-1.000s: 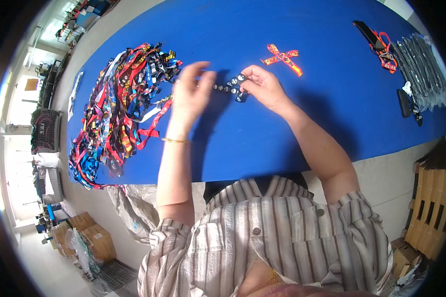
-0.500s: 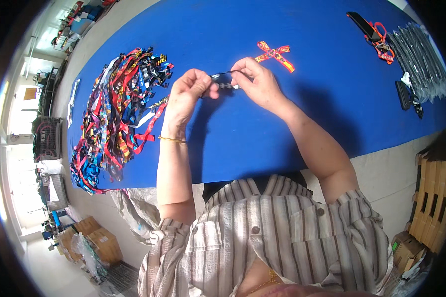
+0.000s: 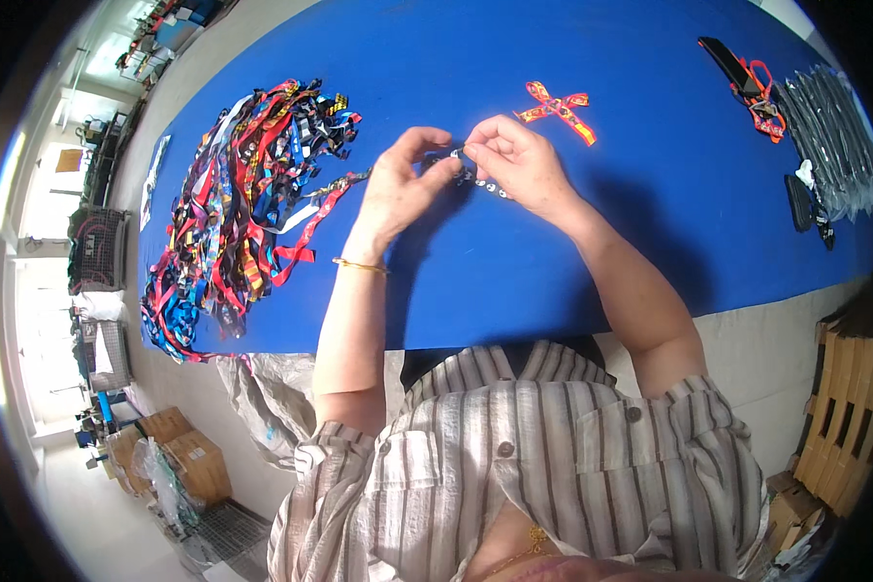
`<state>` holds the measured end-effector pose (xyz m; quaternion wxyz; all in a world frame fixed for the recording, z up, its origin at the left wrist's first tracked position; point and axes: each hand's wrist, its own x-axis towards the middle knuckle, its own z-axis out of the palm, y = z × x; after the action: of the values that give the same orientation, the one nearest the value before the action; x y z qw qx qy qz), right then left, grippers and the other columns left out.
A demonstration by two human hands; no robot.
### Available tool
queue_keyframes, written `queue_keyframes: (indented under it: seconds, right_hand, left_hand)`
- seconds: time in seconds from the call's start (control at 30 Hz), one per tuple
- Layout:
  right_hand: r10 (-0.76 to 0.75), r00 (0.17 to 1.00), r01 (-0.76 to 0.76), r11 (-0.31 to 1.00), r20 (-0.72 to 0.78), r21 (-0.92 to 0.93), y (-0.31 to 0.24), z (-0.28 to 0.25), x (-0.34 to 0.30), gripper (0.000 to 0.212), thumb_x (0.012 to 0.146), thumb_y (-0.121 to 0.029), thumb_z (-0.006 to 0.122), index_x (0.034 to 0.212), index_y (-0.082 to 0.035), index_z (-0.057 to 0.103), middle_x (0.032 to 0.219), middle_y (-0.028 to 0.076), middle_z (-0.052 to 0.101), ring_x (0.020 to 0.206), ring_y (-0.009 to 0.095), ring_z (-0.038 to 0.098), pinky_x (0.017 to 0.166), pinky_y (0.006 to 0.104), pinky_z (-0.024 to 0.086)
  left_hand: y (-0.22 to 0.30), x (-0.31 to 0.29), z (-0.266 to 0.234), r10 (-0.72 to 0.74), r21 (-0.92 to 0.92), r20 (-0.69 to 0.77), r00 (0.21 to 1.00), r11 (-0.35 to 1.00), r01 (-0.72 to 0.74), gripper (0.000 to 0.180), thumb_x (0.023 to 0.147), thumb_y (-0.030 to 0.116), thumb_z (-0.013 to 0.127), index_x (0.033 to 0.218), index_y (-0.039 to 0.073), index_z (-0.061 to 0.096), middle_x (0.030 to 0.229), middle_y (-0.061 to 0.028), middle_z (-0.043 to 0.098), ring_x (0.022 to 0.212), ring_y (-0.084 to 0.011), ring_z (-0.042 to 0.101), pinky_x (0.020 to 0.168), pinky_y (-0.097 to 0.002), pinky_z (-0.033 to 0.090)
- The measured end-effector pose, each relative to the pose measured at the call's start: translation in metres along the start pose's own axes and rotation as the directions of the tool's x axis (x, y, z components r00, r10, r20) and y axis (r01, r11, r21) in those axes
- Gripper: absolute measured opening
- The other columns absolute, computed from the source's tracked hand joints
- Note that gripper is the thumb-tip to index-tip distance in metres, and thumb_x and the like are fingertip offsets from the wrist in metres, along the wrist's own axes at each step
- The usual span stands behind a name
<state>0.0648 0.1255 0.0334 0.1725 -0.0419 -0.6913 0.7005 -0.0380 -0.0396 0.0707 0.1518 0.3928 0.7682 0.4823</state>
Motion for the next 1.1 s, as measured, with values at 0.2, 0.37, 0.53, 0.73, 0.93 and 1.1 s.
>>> queue_keyframes:
  seconds: [0.2,0.37,0.53,0.73,0.93,1.1]
  right_hand:
    - [0.008,1.0,-0.008,1.0,0.004,-0.006,-0.009,0.001,-0.003,0.009,0.097,-0.011,0.062,0.104,-0.006,0.062,0.082,0.0,0.066,0.066,0.003,0.056,0.053,0.0194,0.043]
    - [-0.063,0.998,0.063,0.998,-0.003,-0.004,-0.002,0.0,-0.001,0.009,0.097,-0.012,0.064,0.102,-0.005,0.062,0.086,0.002,0.066,0.067,0.004,0.056,0.055,0.0201,0.045]
    - [0.072,0.99,-0.09,0.983,0.121,0.158,-0.015,-0.004,0.0,0.024,0.1,-0.026,0.058,0.103,-0.003,0.063,0.086,0.004,0.068,0.062,0.007,0.059,0.052,0.0213,0.046]
    - [0.2,0.914,-0.296,0.924,0.353,0.242,-0.005,-0.01,0.004,0.039,0.103,-0.04,0.05,0.108,-0.003,0.064,0.096,0.009,0.072,0.066,0.009,0.062,0.053,0.0218,0.047]
    - [0.117,0.909,-0.281,0.88,0.399,0.384,0.0,-0.009,0.005,0.03,0.1,-0.034,0.059,0.108,-0.005,0.065,0.097,0.008,0.072,0.078,0.009,0.063,0.068,0.0224,0.048]
    - [0.033,0.943,-0.193,0.867,0.332,0.46,-0.002,-0.013,0.007,0.019,0.098,-0.024,0.063,0.105,-0.007,0.065,0.095,0.006,0.071,0.082,0.01,0.064,0.076,0.0232,0.048]
  left_hand:
    - [0.007,0.001,0.008,-0.033,0.075,-0.001,0.999,0.997,0.033,0.027,0.089,0.016,0.073,0.11,0.001,0.064,0.094,-0.0063,0.07,0.09,-0.0127,0.065,0.081,-0.0286,0.052]
    - [0.004,0.004,0.011,-0.06,0.048,-0.036,0.998,0.997,0.062,0.02,0.094,0.013,0.064,0.11,0.001,0.064,0.092,-0.0047,0.069,0.087,-0.0099,0.063,0.077,-0.0269,0.051]
    - [0.009,0.008,0.005,-0.054,-0.025,-0.024,0.998,0.998,0.053,0.022,0.099,0.013,0.052,0.113,0.0,0.064,0.093,-0.0029,0.067,0.086,-0.0087,0.058,0.077,-0.0242,0.048]
    - [0.018,0.013,0.002,0.033,-0.159,0.006,0.999,0.987,-0.032,0.023,0.099,0.009,0.046,0.11,0.0,0.065,0.083,-0.0032,0.065,0.073,-0.0091,0.06,0.068,-0.0252,0.05]
    - [0.013,0.015,0.009,-0.024,-0.325,0.059,0.998,0.945,0.042,0.019,0.101,0.01,0.052,0.111,0.001,0.065,0.083,-0.0005,0.064,0.073,-0.0059,0.058,0.07,-0.0215,0.05]
    - [0.005,0.018,0.004,-0.009,-0.364,0.017,1.0,0.931,0.015,0.017,0.098,0.012,0.063,0.11,0.0,0.066,0.098,-0.0033,0.07,0.091,-0.0084,0.062,0.082,-0.0227,0.05]
